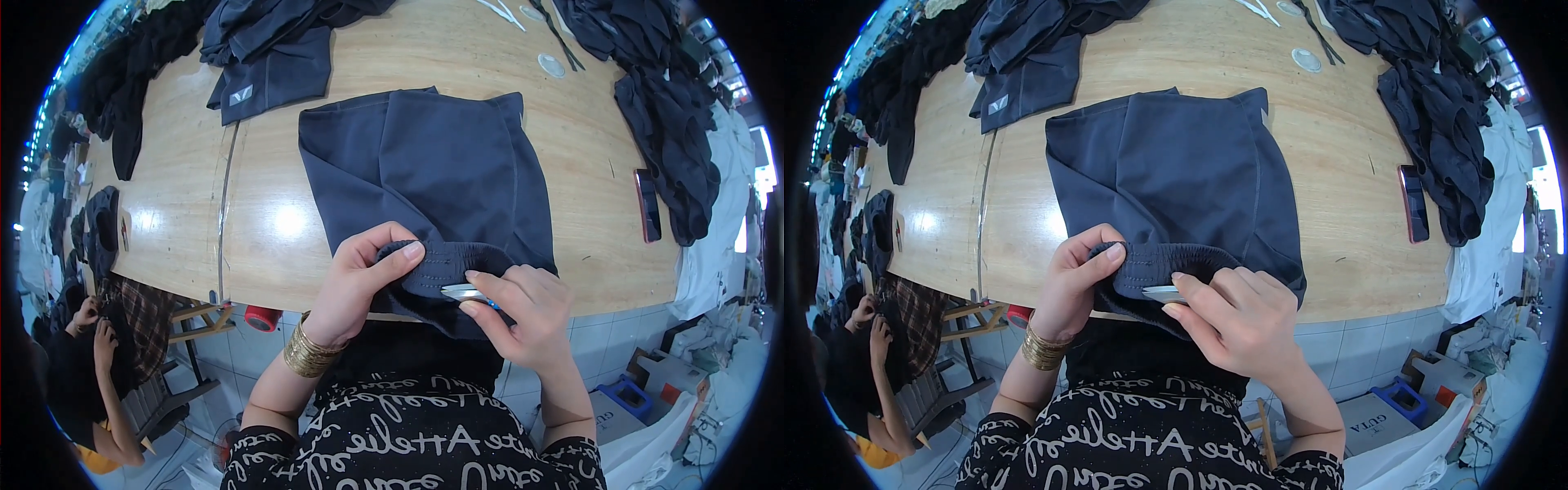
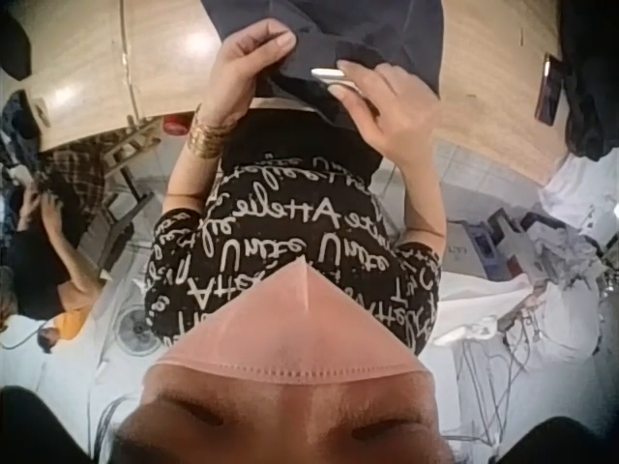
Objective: Trimming excess threads from a pair of dark grey shorts using thread snips.
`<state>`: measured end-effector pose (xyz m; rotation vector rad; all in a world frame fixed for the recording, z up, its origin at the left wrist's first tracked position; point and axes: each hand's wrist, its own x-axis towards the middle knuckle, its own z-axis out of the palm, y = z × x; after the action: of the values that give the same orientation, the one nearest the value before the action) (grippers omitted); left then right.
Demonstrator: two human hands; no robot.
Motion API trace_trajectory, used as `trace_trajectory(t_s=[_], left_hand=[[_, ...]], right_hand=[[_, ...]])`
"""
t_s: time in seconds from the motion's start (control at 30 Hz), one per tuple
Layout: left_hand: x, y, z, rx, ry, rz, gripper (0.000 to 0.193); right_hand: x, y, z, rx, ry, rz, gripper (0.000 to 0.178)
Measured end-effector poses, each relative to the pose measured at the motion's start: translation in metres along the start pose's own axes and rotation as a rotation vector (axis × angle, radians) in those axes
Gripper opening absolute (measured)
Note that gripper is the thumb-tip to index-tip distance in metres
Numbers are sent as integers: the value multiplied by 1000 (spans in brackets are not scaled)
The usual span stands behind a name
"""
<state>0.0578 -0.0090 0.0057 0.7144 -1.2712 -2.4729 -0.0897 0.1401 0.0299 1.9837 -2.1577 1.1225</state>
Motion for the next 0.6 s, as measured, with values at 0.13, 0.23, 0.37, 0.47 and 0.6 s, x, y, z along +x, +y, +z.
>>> trace_trajectory(t_s=[0.13,0.23,0.37,0.47,0.6], left_hand=[[-1,-1,2,38,24,28,12],[-1,-1,3,54,37,37,12],[-2,1,4,86,52,42,11],[-3,3,7,102,46,47,10],[-4,5,8,174,42,83,10]], right_hand=[[-1,1,1,-45,-9,-8,22],[-4,5,6,-48,41,26,23],[-1,-3,3,-59,19,27,22],[0,-5,3,-80,-13,4,22],[2,-7,0,-89,-47,2,21]])
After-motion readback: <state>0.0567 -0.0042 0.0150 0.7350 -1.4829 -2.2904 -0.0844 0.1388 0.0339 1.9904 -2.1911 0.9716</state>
